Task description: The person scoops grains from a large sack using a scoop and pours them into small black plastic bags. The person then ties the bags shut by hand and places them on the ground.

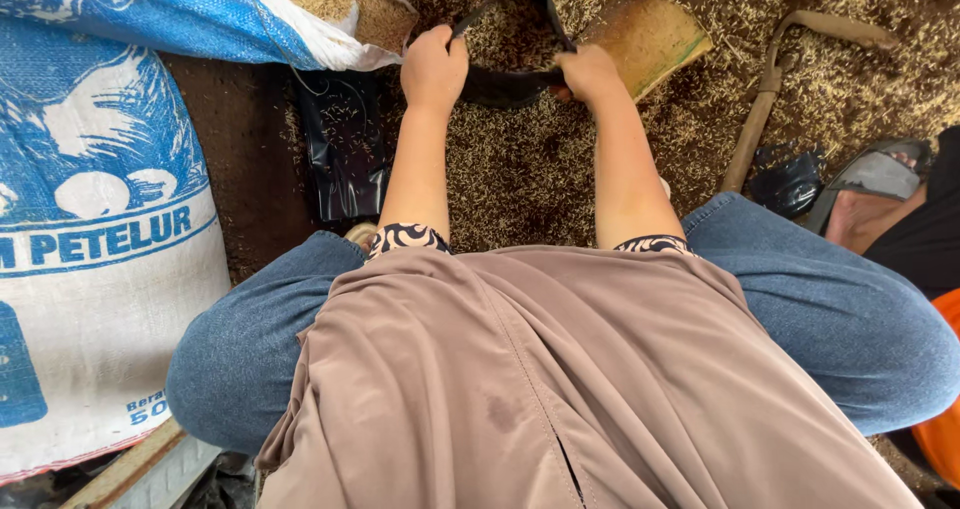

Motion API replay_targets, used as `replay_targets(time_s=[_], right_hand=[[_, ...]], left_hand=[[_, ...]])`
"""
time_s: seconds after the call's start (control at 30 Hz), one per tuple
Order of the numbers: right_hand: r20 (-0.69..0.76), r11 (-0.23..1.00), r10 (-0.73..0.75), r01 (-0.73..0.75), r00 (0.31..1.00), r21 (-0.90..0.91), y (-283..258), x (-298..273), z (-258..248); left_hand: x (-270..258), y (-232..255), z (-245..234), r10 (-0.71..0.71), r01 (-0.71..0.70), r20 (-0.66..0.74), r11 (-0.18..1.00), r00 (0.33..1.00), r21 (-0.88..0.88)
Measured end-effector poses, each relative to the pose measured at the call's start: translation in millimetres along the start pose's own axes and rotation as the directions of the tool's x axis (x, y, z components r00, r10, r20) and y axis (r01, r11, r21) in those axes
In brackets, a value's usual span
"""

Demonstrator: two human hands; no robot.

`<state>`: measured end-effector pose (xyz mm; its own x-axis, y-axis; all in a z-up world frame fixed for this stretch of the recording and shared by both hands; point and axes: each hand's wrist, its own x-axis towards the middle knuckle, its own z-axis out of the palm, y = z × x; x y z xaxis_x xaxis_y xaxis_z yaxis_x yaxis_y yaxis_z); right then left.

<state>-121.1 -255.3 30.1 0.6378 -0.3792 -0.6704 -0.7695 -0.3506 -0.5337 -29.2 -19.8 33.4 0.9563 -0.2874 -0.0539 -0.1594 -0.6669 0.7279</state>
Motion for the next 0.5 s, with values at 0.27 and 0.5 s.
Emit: replay_targets(time_s=[0.27, 0.5], right_hand=[[-0.221, 0.605, 0.008, 0.171, 0.975, 0.778, 13.6, -32.9, -69.8], [-0.691, 0.552, 0.205, 0.501, 0.693, 0.667, 125.6, -47.0, -195.9]], left_hand=[[20.8, 36.9, 10.7, 0.304, -0.305, -0.067, 0.864, 0.95, -0.401], [19.7, 81.7, 35.9, 0.249, -0.167, 0.152, 0.894, 0.957, -0.415]])
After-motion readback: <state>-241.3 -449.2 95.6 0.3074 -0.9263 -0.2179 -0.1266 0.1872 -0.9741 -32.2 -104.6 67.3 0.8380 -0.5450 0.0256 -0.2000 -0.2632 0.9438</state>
